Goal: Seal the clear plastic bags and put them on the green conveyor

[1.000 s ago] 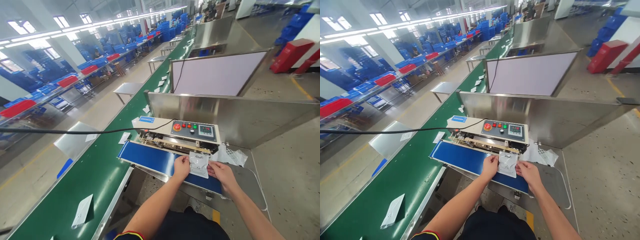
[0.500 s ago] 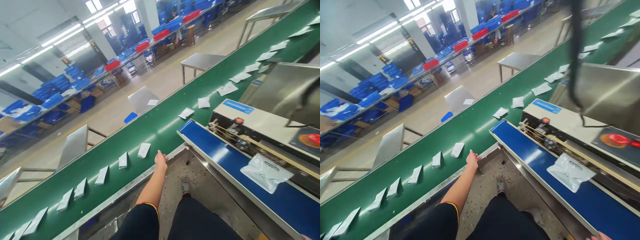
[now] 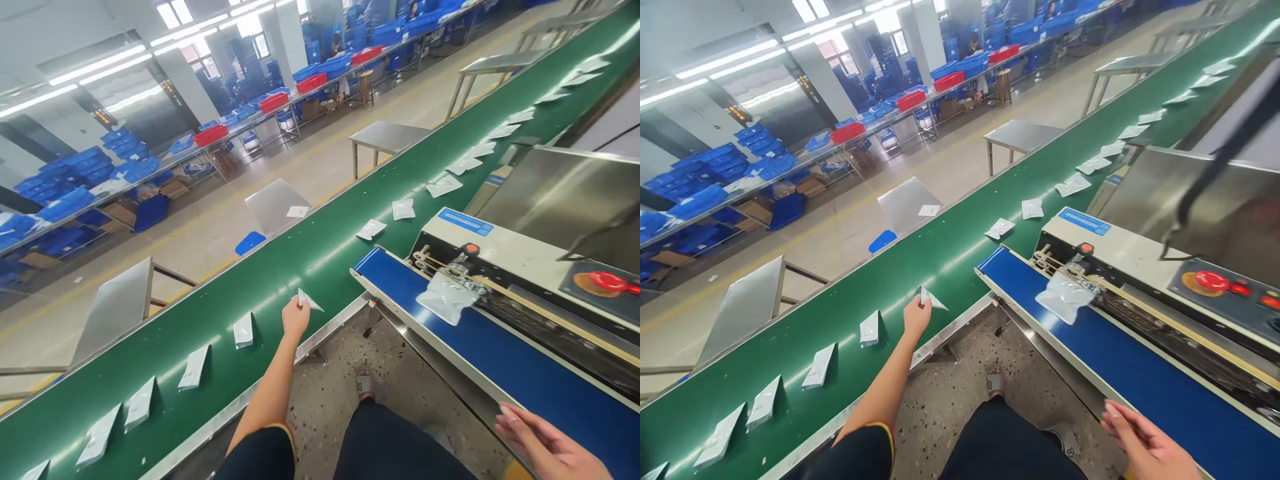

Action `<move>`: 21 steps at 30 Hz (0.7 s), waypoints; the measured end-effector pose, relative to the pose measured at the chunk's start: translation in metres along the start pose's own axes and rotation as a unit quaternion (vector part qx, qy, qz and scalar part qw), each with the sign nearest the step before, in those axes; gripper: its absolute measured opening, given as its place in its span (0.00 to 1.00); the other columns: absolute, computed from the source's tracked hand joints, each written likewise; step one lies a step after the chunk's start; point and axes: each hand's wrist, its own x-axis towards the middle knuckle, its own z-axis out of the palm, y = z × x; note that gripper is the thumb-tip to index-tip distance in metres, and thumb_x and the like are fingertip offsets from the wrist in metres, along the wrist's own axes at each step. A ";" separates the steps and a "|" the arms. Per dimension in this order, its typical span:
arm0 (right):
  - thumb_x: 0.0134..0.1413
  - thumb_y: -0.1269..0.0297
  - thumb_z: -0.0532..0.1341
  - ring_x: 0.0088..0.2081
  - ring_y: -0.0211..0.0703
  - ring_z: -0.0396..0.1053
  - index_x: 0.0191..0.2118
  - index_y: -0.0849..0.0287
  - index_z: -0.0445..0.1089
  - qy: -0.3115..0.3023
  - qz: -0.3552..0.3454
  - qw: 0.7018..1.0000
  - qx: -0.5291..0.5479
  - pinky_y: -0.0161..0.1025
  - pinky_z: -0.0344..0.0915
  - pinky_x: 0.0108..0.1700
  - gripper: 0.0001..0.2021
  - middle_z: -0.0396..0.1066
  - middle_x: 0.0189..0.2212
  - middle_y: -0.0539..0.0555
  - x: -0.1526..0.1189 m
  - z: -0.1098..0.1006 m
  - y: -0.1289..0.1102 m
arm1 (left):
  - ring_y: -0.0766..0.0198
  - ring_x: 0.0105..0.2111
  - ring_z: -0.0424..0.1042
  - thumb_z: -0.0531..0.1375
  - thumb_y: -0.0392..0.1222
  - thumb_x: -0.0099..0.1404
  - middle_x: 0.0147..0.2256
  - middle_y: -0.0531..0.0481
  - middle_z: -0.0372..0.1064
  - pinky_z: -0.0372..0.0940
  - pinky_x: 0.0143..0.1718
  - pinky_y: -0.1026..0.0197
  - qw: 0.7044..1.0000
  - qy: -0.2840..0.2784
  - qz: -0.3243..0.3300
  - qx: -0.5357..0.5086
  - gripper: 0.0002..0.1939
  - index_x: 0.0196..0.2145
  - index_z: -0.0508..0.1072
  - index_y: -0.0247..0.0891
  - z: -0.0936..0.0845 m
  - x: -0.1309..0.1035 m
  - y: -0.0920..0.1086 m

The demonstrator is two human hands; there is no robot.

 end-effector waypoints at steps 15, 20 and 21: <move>0.69 0.41 0.64 0.48 0.55 0.82 0.46 0.52 0.87 -0.006 -0.355 0.934 0.049 0.47 0.79 0.54 0.21 0.85 0.47 0.59 -0.021 -0.009 -0.068 | 0.59 0.35 0.74 0.64 0.40 0.69 0.34 0.48 0.79 0.65 0.40 0.60 0.714 -0.464 0.519 0.064 0.06 0.34 0.81 0.39 0.098 -0.206 0.210; 0.61 0.34 0.68 0.37 0.55 0.82 0.39 0.54 0.85 0.102 -0.238 0.948 0.187 0.42 0.79 0.40 0.25 0.85 0.37 0.59 -0.037 -0.037 -0.025 | 0.60 0.31 0.72 0.63 0.61 0.73 0.34 0.43 0.81 0.66 0.33 0.62 0.804 -0.525 0.246 -0.135 0.26 0.41 0.85 0.33 0.183 -0.275 0.176; 0.58 0.34 0.69 0.37 0.56 0.82 0.39 0.55 0.85 0.116 -0.209 0.950 0.202 0.42 0.79 0.39 0.26 0.85 0.37 0.60 -0.037 -0.044 -0.014 | 0.61 0.30 0.71 0.63 0.64 0.72 0.33 0.43 0.81 0.66 0.32 0.62 0.805 -0.535 0.216 -0.141 0.29 0.40 0.85 0.32 0.200 -0.288 0.169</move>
